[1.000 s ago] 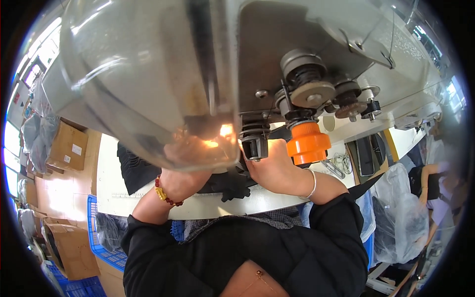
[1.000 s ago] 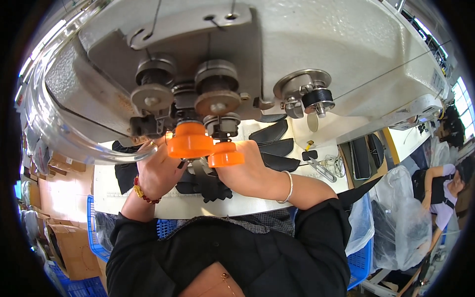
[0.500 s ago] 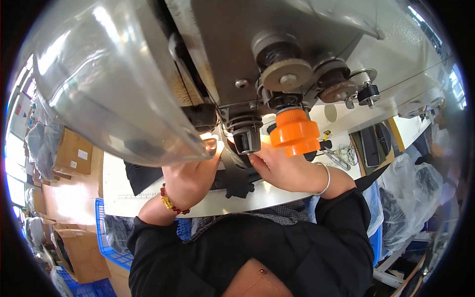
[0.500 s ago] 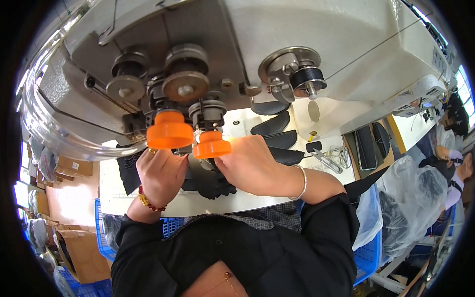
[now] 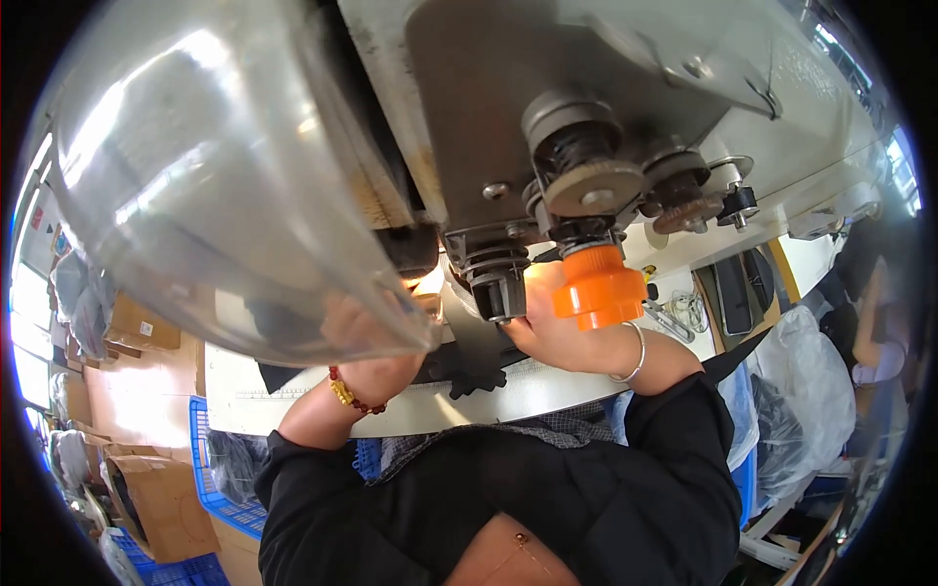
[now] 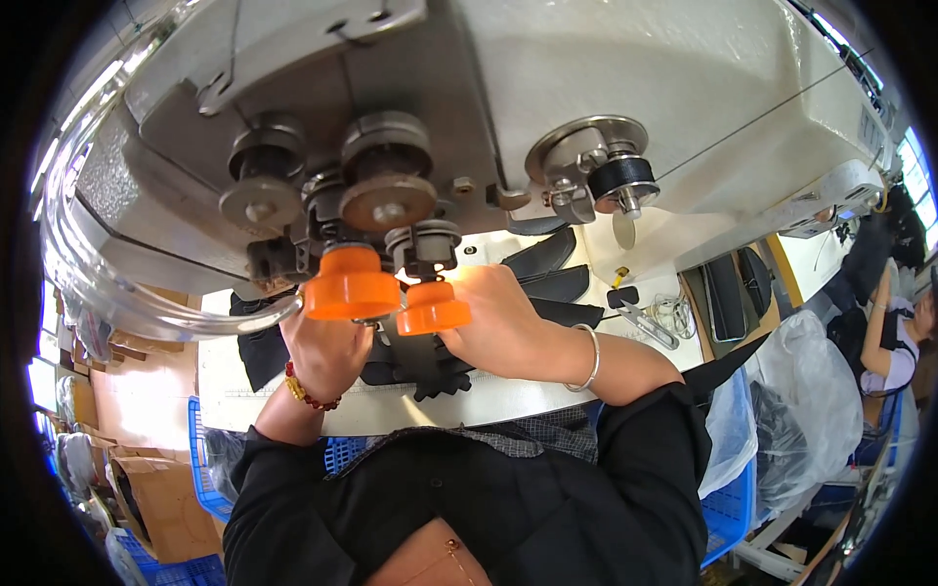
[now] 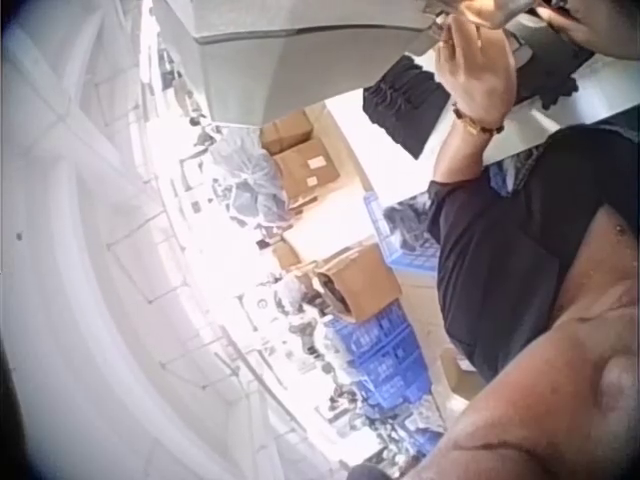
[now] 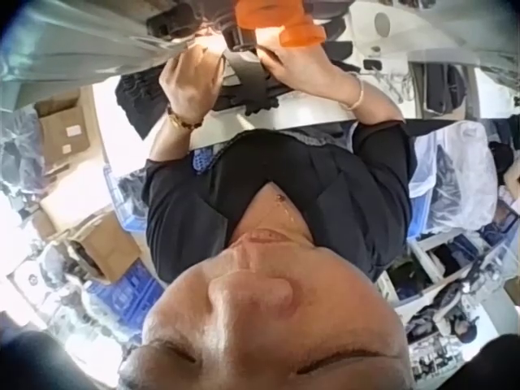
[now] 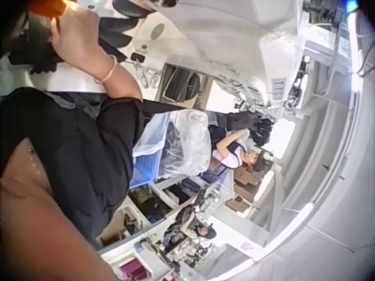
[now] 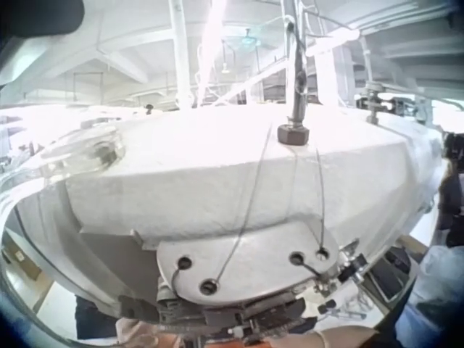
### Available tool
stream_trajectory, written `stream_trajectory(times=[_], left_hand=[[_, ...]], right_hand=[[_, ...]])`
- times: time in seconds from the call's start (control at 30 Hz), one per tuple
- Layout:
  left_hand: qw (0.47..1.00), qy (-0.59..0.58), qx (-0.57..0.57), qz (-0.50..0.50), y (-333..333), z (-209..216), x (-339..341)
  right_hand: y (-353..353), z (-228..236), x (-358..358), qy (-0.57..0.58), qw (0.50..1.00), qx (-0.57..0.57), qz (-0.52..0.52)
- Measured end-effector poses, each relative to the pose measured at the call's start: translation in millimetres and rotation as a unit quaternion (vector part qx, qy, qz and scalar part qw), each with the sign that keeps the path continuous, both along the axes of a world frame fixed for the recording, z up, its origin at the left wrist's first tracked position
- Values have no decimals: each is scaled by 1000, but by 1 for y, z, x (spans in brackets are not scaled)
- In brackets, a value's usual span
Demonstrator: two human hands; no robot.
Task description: Sewing together components of a shoe upper using an industrial sewing machine.
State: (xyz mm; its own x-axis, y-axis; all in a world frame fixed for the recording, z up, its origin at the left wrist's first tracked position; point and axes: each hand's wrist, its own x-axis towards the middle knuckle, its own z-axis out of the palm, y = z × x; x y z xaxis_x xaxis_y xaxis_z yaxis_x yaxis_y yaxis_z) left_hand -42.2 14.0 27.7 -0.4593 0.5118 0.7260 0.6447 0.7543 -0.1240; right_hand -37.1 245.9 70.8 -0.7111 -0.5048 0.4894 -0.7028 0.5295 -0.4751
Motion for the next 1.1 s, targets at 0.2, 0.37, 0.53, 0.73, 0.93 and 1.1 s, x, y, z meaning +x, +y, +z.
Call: stream_trajectory(times=[0.2,0.37,0.53,0.73,0.93,1.1], left_hand=[[1000,9,18,-1,-5,-15,-4],[991,-95,97,-2,-3,-12,-4],[976,-169,126,-50,0,5,3],[999,-15,-27,25,-4,-3,7],[999,-32,-2,-19,-10,-9,-1],[998,-59,35,-15,-6,-3,0]], right_hand=[[-3,-13,-4,56,998,0,9],[3,-4,-4,58,997,40,19],[8,-3,-11,263,961,81,13],[5,-18,-27,271,958,3,92],[-5,-43,-35,295,953,-49,46],[1,-22,-28,244,968,-3,55]])
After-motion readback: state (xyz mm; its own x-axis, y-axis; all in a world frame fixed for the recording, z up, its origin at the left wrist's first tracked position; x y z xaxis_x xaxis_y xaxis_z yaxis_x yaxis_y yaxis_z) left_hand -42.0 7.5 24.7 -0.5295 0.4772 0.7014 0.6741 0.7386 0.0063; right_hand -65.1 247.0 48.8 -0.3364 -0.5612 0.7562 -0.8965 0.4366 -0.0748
